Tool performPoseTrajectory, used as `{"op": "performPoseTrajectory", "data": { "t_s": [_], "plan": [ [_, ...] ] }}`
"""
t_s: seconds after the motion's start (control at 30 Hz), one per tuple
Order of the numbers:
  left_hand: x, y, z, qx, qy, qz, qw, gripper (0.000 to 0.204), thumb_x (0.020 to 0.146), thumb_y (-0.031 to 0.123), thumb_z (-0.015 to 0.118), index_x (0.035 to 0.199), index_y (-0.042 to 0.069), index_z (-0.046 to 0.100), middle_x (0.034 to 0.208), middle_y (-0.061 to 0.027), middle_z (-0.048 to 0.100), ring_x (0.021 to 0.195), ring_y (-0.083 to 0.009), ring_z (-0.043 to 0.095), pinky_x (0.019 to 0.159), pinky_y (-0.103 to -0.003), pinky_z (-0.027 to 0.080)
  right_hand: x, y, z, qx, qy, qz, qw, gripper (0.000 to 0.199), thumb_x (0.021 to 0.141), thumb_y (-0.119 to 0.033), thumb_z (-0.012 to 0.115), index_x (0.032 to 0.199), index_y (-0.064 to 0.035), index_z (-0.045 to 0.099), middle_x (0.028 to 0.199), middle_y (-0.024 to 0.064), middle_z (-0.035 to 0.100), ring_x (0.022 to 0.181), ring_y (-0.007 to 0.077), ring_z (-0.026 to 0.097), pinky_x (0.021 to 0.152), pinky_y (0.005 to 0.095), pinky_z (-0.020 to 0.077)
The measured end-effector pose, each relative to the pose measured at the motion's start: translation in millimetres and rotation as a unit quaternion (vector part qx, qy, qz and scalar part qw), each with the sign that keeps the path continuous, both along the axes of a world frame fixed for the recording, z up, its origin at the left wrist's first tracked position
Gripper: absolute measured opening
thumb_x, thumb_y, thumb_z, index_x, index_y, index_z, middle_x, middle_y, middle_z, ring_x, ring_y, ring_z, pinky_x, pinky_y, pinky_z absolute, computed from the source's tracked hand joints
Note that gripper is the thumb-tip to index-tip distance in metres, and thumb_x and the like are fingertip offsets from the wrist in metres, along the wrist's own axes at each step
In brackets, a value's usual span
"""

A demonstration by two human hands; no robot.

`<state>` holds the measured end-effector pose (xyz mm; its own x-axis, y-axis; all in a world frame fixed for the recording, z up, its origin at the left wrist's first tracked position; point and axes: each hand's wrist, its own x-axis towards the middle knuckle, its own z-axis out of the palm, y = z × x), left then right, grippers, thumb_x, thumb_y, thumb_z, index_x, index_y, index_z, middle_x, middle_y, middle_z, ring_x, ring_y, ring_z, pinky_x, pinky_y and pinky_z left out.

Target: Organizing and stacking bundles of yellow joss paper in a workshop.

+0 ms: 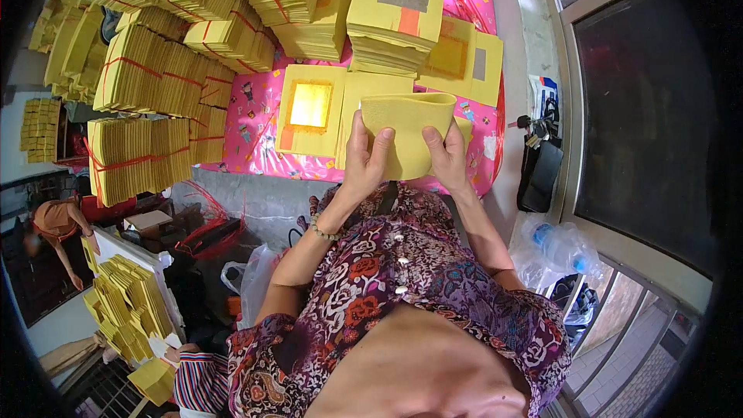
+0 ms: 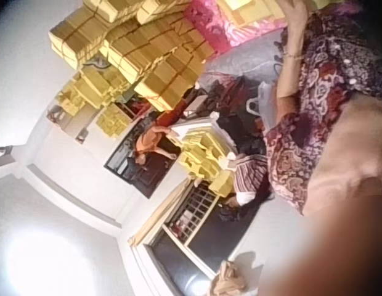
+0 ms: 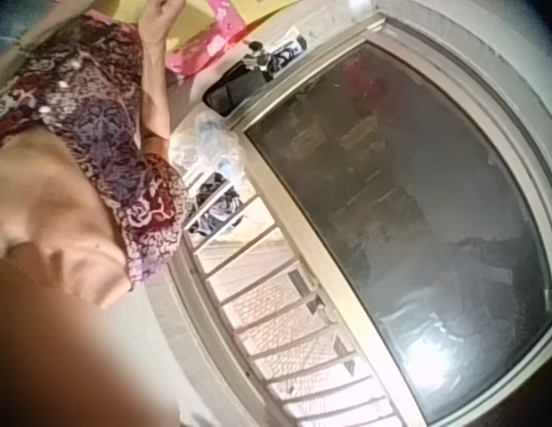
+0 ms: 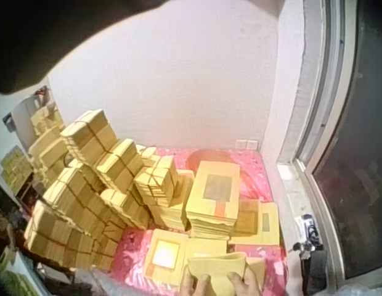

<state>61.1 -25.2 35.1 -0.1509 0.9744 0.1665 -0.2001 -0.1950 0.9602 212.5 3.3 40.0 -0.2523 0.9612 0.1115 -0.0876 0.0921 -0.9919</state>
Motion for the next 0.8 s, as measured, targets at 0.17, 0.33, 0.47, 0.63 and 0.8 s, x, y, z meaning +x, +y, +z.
{"op": "performPoseTrajectory", "data": {
  "t_s": [0.17,0.33,0.47,0.63,0.8],
  "plan": [
    [2,1,-1,0.003,-0.007,0.005,1.0,0.026,0.097,0.009,0.05,0.12,0.0,0.042,0.104,-0.0071,0.055,0.095,-0.0127,0.052,0.082,-0.027,0.044,0,2,4,-0.026,0.024,-0.029,0.999,0.038,0.099,-0.021,0.051,0.13,0.0009,0.047,0.114,0.0053,0.059,0.101,0.01,0.053,0.087,0.0256,0.0444],
    [1,4,-9,-0.029,-0.013,0.02,0.999,0.025,0.097,0.01,0.05,0.119,0.001,0.042,0.102,-0.0049,0.055,0.092,-0.0104,0.051,0.08,-0.025,0.044,-2,7,-3,-0.005,-0.042,-0.061,0.997,0.031,0.1,-0.018,0.05,0.123,0.0012,0.054,0.102,0.0028,0.062,0.091,0.0075,0.054,0.081,0.0239,0.0451],
    [-1,3,-10,-0.054,-0.052,0.001,0.997,0.028,0.096,0.009,0.052,0.122,0.001,0.044,0.106,-0.0057,0.057,0.095,-0.0101,0.053,0.081,-0.023,0.043,-12,11,13,0.011,0.029,-0.106,0.994,0.023,0.099,-0.016,0.052,0.111,0.0013,0.059,0.09,-0.0001,0.062,0.082,0.0045,0.052,0.074,0.0221,0.0442],
    [-3,2,-22,-0.076,-0.035,-0.021,0.996,0.031,0.095,0.008,0.053,0.124,0.001,0.045,0.107,-0.0059,0.058,0.096,-0.0095,0.053,0.082,-0.023,0.044,5,15,-13,-0.007,-0.035,-0.095,0.995,0.017,0.098,-0.014,0.054,0.104,0.001,0.059,0.089,-0.0013,0.062,0.08,0.0028,0.053,0.073,0.0205,0.045],
    [-1,6,-24,-0.114,-0.023,-0.028,0.993,0.033,0.095,0.007,0.053,0.126,0.001,0.044,0.107,-0.0059,0.058,0.095,-0.0096,0.053,0.081,-0.024,0.045,7,13,-9,-0.034,0.013,-0.089,0.995,0.019,0.097,-0.014,0.056,0.106,0.0021,0.06,0.092,0.0,0.065,0.082,0.0037,0.056,0.073,0.0211,0.0475]
  ]
}}
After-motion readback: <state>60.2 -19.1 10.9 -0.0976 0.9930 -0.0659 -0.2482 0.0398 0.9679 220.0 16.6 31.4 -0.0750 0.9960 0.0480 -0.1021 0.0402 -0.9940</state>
